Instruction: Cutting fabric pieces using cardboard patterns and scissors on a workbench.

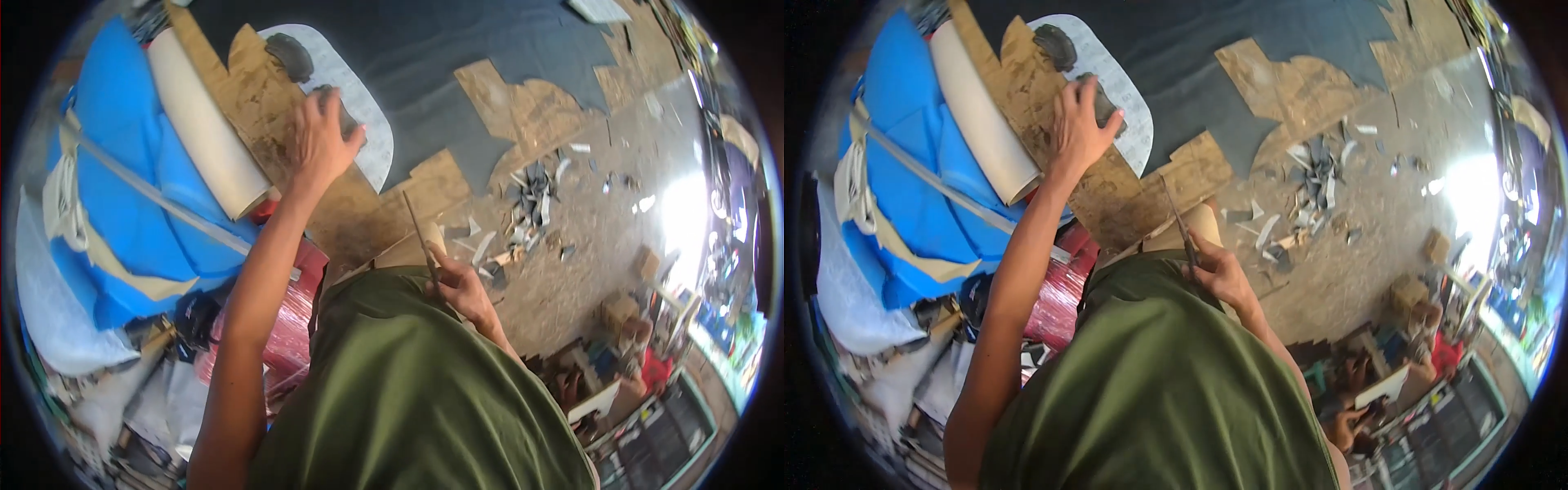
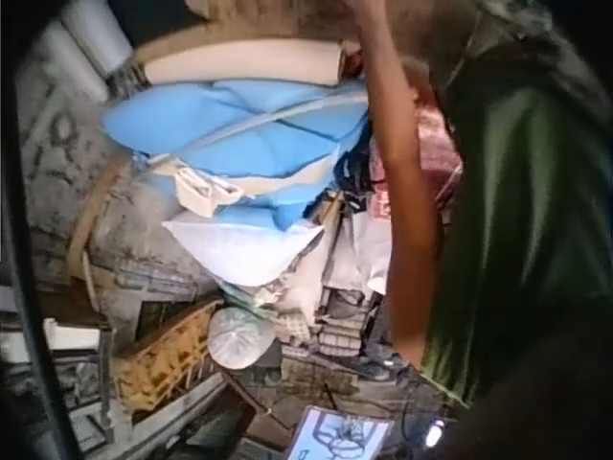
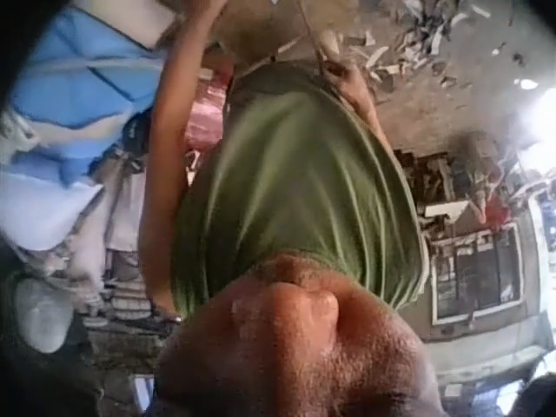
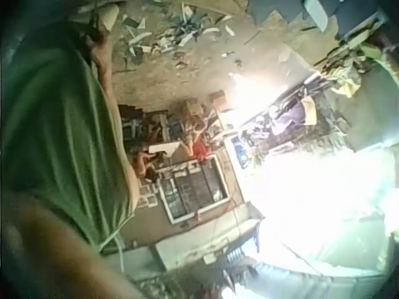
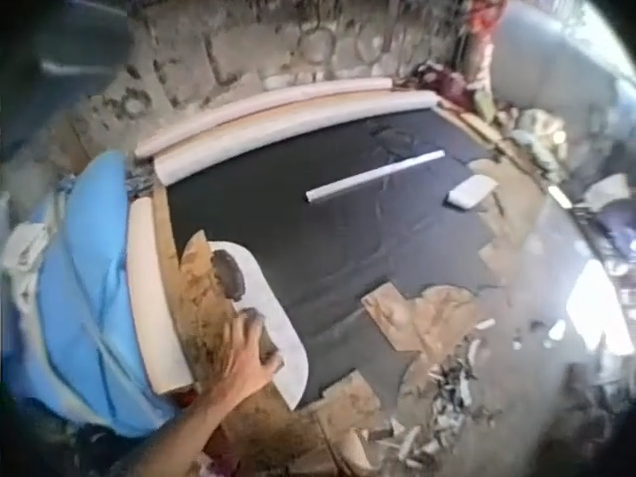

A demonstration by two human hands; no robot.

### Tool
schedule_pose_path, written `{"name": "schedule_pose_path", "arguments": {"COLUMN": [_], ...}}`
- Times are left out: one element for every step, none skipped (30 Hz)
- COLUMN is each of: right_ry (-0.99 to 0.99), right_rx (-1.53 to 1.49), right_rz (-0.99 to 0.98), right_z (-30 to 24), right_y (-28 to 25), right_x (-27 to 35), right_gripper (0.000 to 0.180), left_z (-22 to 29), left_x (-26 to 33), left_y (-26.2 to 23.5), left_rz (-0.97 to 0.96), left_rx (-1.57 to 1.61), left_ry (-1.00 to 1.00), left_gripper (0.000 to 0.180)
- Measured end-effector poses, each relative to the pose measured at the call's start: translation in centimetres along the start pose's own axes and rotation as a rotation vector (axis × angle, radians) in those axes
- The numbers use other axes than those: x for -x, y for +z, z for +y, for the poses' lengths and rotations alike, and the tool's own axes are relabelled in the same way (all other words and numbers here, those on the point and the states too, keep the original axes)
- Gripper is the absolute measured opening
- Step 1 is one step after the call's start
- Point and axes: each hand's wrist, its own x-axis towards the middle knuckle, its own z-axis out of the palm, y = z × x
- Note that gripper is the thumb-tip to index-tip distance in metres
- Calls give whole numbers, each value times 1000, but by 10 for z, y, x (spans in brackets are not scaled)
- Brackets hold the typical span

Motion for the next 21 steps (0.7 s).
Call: {"name": "schedule_pose_path", "arguments": {"right_ry": [21, 25, 22, 20, 14, 5, -15, -34, -38, -90, -142, -142, -156, -169, -182, -195, -192, -198, -203, -209, -216], "right_rx": [-47, -54, -184, -314, -444, -573, -535, -496, -501, -559, -615, -618, -644, -672, -699, -725, -729, -744, -759, -773, -787], "right_rz": [18, 43, 48, 56, 63, 67, 87, 105, 121, 156, 190, 203, 211, 217, 223, 228, 237, 259, 280, 302, 323], "right_z": [12, 18, 24, 29, 33, 36, 38, 40, 44, 50, 55, 57, 59, 60, 60, 61, 60, 58, 57, 55, 54], "right_y": [18, 35, 52, 69, 85, 100, 112, 124, 137, 149, 159, 167, 173, 180, 185, 189, 193, 198, 201, 204, 206], "right_x": [4, 4, 3, 4, 3, 1, -3, -10, -20, -29, -36, -43, -50, -56, -62, -68, -73, -77, -81, -84, -87], "right_gripper": [63, 63, 63, 64, 65, 65, 68, 72, 72, 73, 74, 74, 74, 74, 74, 73, 73, 75, 77, 78, 80], "left_z": [-3, -10, -16, -21, -25, -29, -32, -35, -39, -40, -40, -40, -41, -41, -41, -41, -42, -43, -44, -44, -43], "left_x": [6, 9, 11, 13, 15, 17, 18, 18, 17, 18, 18, 18, 18, 17, 17, 16, 17, 16, 16, 16, 15], "left_y": [1, 3, 5, 9, 11, 14, 16, 18, 20, 21, 22, 23, 24, 23, 23, 23, 23, 23, 23, 23, 23], "left_rz": [96, 88, 29, -31, -89, -146, -152, -142, -130, -121, -111, -116, -119, -123, -127, -130, -138, -145, -152, -159, -165], "left_rx": [0, 17, -4, -22, -43, -66, -50, -27, -11, 10, 31, 40, 45, 49, 53, 56, 61, 58, 54, 50, 46], "left_ry": [214, 232, 296, 361, 425, 489, 508, 515, 520, 525, 528, 537, 532, 526, 520, 513, 518, 513, 508, 502, 497], "left_gripper": [63, 63, 63, 63, 63, 63, 63, 63, 63, 64, 64, 64, 64, 64, 64, 64, 64, 65, 66, 67, 68]}}
